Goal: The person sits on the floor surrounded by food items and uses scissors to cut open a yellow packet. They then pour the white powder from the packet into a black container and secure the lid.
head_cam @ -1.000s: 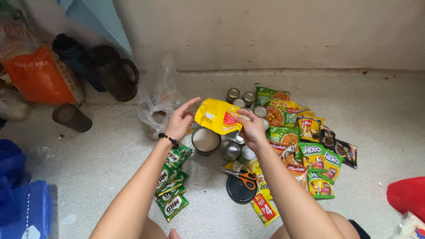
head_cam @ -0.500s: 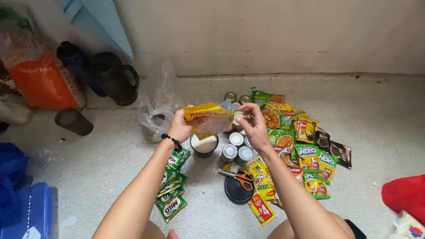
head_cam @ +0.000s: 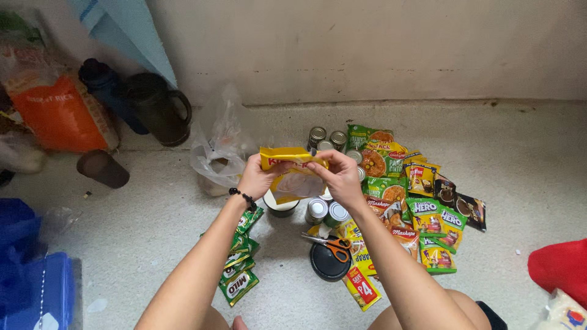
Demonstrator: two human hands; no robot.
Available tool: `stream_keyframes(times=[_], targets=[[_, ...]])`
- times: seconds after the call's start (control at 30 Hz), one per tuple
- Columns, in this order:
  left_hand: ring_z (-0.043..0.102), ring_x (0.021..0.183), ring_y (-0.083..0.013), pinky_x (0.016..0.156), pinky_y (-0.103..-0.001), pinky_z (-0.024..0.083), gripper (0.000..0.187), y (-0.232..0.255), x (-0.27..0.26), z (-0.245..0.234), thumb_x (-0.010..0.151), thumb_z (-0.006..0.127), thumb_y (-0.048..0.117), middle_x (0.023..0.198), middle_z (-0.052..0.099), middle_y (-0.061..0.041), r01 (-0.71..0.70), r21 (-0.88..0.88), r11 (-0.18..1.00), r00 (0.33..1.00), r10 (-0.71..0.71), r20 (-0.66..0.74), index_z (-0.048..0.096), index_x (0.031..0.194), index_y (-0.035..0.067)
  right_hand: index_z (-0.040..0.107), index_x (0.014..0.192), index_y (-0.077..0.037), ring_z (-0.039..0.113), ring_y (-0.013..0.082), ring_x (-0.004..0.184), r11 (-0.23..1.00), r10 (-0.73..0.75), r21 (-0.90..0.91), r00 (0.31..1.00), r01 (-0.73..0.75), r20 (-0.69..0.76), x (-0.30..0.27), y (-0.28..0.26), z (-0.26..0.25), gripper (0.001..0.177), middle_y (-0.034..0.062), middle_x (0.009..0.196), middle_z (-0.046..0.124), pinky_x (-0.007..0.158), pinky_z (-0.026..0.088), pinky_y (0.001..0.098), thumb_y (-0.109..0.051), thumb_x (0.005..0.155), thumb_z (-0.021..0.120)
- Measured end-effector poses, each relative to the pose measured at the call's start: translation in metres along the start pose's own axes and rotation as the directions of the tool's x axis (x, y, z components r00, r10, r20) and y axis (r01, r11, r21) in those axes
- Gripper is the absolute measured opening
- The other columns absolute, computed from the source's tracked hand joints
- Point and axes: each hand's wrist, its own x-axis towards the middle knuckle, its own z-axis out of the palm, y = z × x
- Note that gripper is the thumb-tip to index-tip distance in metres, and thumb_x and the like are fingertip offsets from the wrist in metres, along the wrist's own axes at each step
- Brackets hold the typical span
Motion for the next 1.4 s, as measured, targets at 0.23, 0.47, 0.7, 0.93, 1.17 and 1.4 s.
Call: stream_keyframes(times=[0.23, 0.47, 0.7, 0.93, 1.17, 1.4], targets=[[0.062, 0.124, -0.0223, 0.102, -0.038, 0.054, 0.117, 0.003, -0.026, 0.015, 0.061, 0.098, 0.016, 0.136, 0.061, -0.014, -0.012, 0.149, 0.989, 0.989, 0.034, -0.146, 0.025, 0.152, 0.012, 0.071, 0.096, 0.0, 0.068, 0.0065, 0.081, 0.981, -0.006, 0.184, 0.957, 0.062, -0.291, 0.01, -0.002, 0.009, 0.008, 0.0044, 0.094, 0.076, 0.076, 0.057, 0.0239, -0.006, 0.094, 0.076], [0.062, 0.115, -0.0263, 0.087, -0.047, 0.058, 0.109, -0.027, -0.033, 0.054, 0.06, 0.091, 0.009, 0.132, 0.056, -0.008, 0.224, -0.475, 0.851, 0.639, -0.496, -0.587, 0.025, 0.146, 0.022, 0.069, 0.099, -0.002, 0.067, 0.0108, 0.086, 0.896, 0.109, 0.404, 0.792, 0.183, -0.601, 0.025, 0.041, 0.012, 0.013, 0.0061, 0.096, 0.073, 0.08, 0.056, 0.0258, -0.008, 0.093, 0.079], [0.075, 0.084, -0.0195, 0.063, -0.032, 0.064, 0.033, -0.07, -0.058, 0.07, 0.091, 0.076, 0.019, 0.103, 0.074, -0.009, 0.271, -0.515, 0.813, 0.793, -0.492, -0.36, 0.063, 0.114, 0.0, 0.062, 0.088, -0.005, 0.07, 0.0181, 0.084, 0.809, 0.426, 0.579, 0.577, 0.102, -0.697, 0.026, 0.069, -0.003, 0.017, 0.009, 0.093, 0.074, 0.078, 0.062, 0.0385, -0.008, 0.087, 0.079], [0.075, 0.08, -0.0188, 0.065, -0.029, 0.063, 0.023, -0.084, -0.07, 0.056, 0.09, 0.074, 0.005, 0.099, 0.077, -0.012, 0.294, -0.31, 0.904, 0.927, -0.349, -0.136, 0.068, 0.11, -0.004, 0.062, 0.083, -0.003, 0.072, 0.0203, 0.08, 0.813, 0.403, 0.569, 0.588, 0.122, -0.701, 0.024, 0.071, -0.004, 0.017, 0.0128, 0.091, 0.075, 0.074, 0.064, 0.0397, -0.004, 0.086, 0.079], [0.076, 0.082, -0.0194, 0.072, -0.03, 0.064, 0.03, -0.068, -0.077, 0.02, 0.088, 0.073, 0.001, 0.103, 0.077, -0.013, 0.389, -0.195, 0.9, 0.918, -0.397, -0.002, 0.064, 0.116, -0.005, 0.068, 0.083, 0.001, 0.07, 0.0166, 0.077, 0.876, 0.305, 0.472, 0.647, 0.097, -0.698, 0.03, 0.087, -0.018, 0.014, 0.0107, 0.088, 0.075, 0.071, 0.062, 0.0319, -0.002, 0.086, 0.081], [0.075, 0.089, -0.0207, 0.08, -0.034, 0.064, 0.034, -0.079, -0.085, 0.008, 0.089, 0.074, 0.004, 0.107, 0.076, -0.013, 0.491, -0.252, 0.834, 0.869, -0.491, 0.067, 0.064, 0.121, -0.005, 0.072, 0.09, 0.001, 0.067, 0.0111, 0.073, 0.964, 0.171, 0.261, 0.656, 0.041, -0.735, 0.033, 0.103, -0.018, 0.015, 0.0067, 0.086, 0.072, 0.068, 0.056, 0.0258, -0.003, 0.083, 0.085]])
